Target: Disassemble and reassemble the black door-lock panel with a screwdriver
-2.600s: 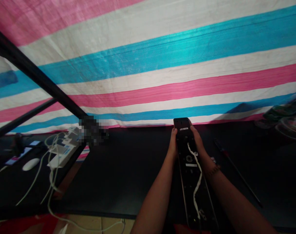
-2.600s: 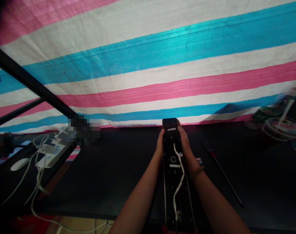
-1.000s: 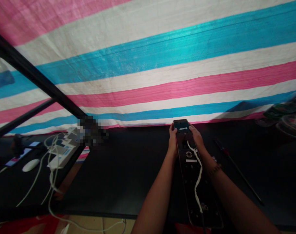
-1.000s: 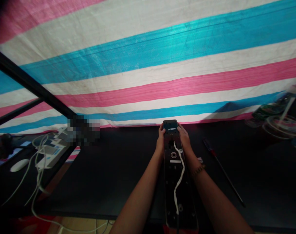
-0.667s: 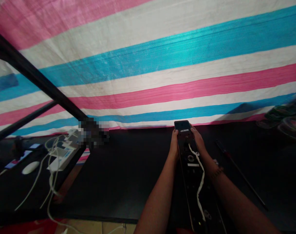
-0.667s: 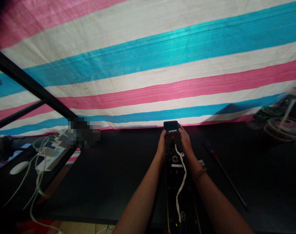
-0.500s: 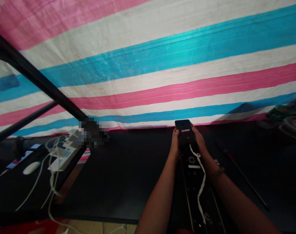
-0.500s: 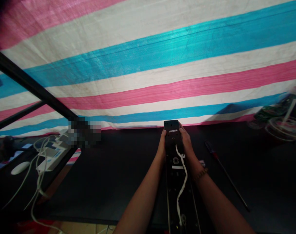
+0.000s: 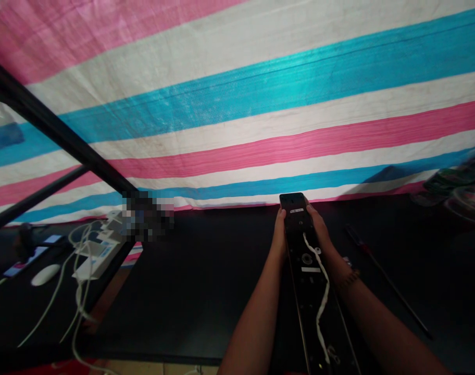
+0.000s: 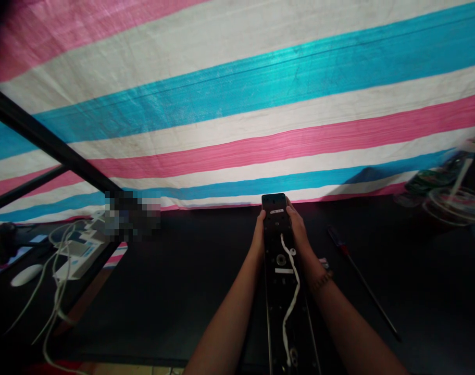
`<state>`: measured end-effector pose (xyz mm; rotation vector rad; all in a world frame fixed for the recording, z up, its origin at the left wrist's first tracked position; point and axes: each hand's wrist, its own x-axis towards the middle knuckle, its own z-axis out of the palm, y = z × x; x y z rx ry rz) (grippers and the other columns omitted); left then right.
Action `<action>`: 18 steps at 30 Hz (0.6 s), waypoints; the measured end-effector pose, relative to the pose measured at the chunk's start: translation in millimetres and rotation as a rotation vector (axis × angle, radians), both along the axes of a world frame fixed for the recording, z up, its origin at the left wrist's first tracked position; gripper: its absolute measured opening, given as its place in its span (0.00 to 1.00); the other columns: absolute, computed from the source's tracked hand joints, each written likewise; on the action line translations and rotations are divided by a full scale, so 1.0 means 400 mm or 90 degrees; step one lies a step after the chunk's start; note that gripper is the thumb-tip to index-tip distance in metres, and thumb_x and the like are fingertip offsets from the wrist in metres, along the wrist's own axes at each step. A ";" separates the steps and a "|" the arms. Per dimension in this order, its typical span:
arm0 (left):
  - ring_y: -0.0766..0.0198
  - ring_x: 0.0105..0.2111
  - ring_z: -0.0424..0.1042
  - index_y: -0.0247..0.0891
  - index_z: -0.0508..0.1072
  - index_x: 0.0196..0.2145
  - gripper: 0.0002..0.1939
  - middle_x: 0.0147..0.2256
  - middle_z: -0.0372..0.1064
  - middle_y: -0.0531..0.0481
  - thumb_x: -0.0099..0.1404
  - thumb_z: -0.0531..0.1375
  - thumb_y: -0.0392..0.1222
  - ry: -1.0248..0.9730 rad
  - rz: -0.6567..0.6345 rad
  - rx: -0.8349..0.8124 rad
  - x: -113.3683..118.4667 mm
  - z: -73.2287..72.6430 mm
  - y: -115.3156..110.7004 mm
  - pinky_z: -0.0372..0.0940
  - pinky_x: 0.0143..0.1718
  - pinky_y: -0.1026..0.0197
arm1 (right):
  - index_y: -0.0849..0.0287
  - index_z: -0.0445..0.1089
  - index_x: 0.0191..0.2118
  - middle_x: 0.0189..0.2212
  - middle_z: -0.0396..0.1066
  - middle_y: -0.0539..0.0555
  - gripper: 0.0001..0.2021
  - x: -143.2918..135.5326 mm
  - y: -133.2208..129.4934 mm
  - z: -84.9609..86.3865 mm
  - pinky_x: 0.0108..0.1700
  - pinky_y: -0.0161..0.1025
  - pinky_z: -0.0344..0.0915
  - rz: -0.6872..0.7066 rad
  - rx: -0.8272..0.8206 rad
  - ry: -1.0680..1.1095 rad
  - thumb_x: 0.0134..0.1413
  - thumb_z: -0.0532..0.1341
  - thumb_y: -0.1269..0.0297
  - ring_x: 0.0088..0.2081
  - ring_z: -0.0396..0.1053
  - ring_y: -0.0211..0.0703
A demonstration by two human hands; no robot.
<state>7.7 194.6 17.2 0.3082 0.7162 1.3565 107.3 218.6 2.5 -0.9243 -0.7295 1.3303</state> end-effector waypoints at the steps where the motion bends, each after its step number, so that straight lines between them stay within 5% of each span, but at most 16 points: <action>1: 0.47 0.44 0.79 0.35 0.75 0.51 0.27 0.44 0.80 0.41 0.59 0.66 0.54 -0.002 0.001 -0.011 0.001 0.001 0.000 0.71 0.47 0.51 | 0.57 0.72 0.58 0.47 0.79 0.52 0.30 -0.001 0.001 0.002 0.51 0.45 0.73 -0.004 -0.006 -0.008 0.50 0.64 0.52 0.52 0.75 0.53; 18: 0.47 0.42 0.80 0.30 0.78 0.38 0.20 0.36 0.80 0.38 0.61 0.62 0.53 -0.035 -0.033 -0.067 0.004 0.011 0.004 0.71 0.47 0.52 | 0.59 0.74 0.56 0.41 0.81 0.53 0.30 -0.001 0.005 -0.003 0.49 0.45 0.74 -0.006 -0.027 -0.042 0.48 0.65 0.50 0.48 0.77 0.54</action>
